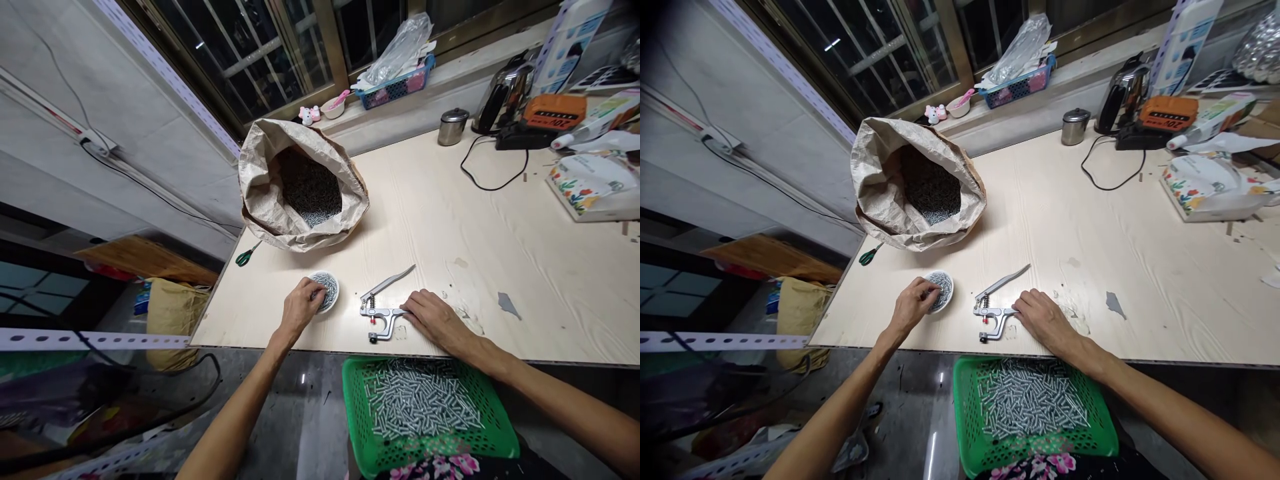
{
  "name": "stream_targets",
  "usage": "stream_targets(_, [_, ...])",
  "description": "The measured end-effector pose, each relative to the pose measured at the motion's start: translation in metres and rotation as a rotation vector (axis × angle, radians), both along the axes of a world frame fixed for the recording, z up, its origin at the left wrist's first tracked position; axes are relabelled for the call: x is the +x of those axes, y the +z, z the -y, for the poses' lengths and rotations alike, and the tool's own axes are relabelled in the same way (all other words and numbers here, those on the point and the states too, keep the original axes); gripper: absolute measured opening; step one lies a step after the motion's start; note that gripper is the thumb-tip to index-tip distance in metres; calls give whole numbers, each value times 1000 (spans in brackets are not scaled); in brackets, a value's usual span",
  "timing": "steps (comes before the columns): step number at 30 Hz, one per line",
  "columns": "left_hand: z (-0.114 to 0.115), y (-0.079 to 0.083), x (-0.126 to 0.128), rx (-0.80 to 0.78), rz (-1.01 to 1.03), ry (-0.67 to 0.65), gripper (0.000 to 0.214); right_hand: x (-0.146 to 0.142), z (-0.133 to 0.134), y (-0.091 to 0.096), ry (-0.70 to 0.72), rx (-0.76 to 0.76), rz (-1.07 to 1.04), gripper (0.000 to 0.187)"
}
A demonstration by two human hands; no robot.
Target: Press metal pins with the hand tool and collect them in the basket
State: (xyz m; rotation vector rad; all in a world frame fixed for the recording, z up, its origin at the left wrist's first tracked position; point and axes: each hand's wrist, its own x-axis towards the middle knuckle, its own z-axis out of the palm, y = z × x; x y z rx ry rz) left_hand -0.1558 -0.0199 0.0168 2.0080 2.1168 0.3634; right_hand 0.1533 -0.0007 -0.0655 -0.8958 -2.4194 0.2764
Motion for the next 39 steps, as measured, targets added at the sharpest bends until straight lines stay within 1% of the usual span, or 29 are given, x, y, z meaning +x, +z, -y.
stream_targets(3, [-3,0,-2,27,142,74,22,0,0,-2,1,-5,-7,18])
stream_targets(6, [-3,4,-2,33,247,145,24,1,-1,-5,7,-23,-12,17])
stream_targets(8, [-1,9,-1,20,357,228,25,2,0,-5,12,-42,-4,18])
stream_targets(9, [1,12,1,1,443,277,26,2,0,-3,9,-46,2,18])
stream_targets(11, [5,19,8,-56,654,353,30,1,2,8,-11,-44,3,18])
stream_targets(13, [11,27,19,-108,854,375,33,-4,4,26,-35,-43,-37,23])
stream_targets(14, [15,30,27,-122,928,371,35,-8,5,37,-22,-49,-89,27])
stream_targets(17, [23,38,55,-135,1041,345,36,-28,6,67,49,-141,-234,27])
stream_targets(18, [25,39,64,-140,1056,333,36,-35,5,73,56,-176,-264,25])
stream_targets(20, [29,39,79,-152,1069,306,35,-47,5,78,70,-235,-288,22])
stream_targets(23, [32,35,92,-145,1075,282,34,-55,8,76,66,-286,-295,22])
stream_targets(25, [32,32,97,-130,1126,276,34,-54,11,72,54,-305,-300,23])
stream_targets(29, [32,24,109,-151,1400,329,41,-54,17,67,-9,-358,-352,23])
stream_targets(31, [33,19,117,-148,1480,371,43,-57,20,64,-46,-358,-373,24])
stream_targets(33, [35,13,123,-77,1469,399,42,-60,22,62,-57,-322,-352,25])
stream_targets(36, [39,7,124,36,1349,407,36,-56,23,59,-50,-236,-248,26])
stream_targets(37, [41,6,122,36,1296,410,36,-52,22,58,-55,-202,-208,25])
stream_targets(39, [44,3,113,-25,1181,425,38,-37,18,53,-88,-131,-125,22])
